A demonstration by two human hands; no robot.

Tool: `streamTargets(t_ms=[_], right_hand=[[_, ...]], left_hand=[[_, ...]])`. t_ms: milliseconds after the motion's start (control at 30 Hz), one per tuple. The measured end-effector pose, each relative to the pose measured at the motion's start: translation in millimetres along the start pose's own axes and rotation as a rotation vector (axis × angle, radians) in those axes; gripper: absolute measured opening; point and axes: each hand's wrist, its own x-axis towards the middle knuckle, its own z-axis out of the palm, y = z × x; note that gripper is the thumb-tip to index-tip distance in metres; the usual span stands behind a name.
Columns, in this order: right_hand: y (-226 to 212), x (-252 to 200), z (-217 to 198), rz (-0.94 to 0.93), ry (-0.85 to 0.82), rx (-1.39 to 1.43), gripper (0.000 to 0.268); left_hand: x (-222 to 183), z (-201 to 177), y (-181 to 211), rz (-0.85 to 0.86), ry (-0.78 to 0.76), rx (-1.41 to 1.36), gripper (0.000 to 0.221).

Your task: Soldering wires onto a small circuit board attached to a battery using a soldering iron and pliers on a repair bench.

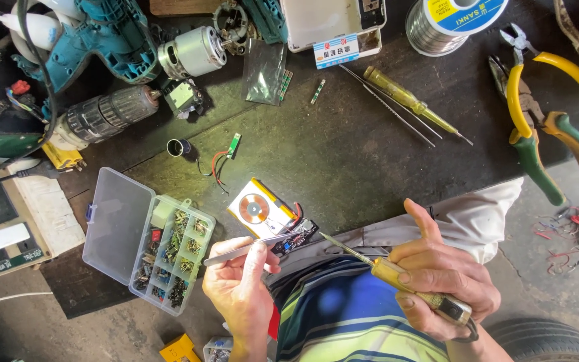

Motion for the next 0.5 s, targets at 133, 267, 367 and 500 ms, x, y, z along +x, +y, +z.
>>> streamTargets(t_ms=[133, 267, 367, 500], right_hand=[[0.7, -0.1, -1.4, 0.012, -0.002, 0.017, 0.012], [0.7, 1.8, -1.4, 0.007, 0.010, -0.001, 0.013], [1.5, 2.1, -2.2, 0.002, 0.008, 0.004, 0.013], [1.6, 2.3, -2.6, 0.000, 0.010, 0.008, 0.013]], left_hand=[[-0.4, 2.3, 1.7, 0.028, -0.006, 0.016, 0.011], [-1.0, 2.8, 2.2, 0.021, 0.002, 0.014, 0.013], [-1.2, 2.2, 1.5, 0.032, -0.017, 0.000, 0.012], [-1.3, -1.1, -4.8, 0.056, -0.030, -0.044, 0.012]])
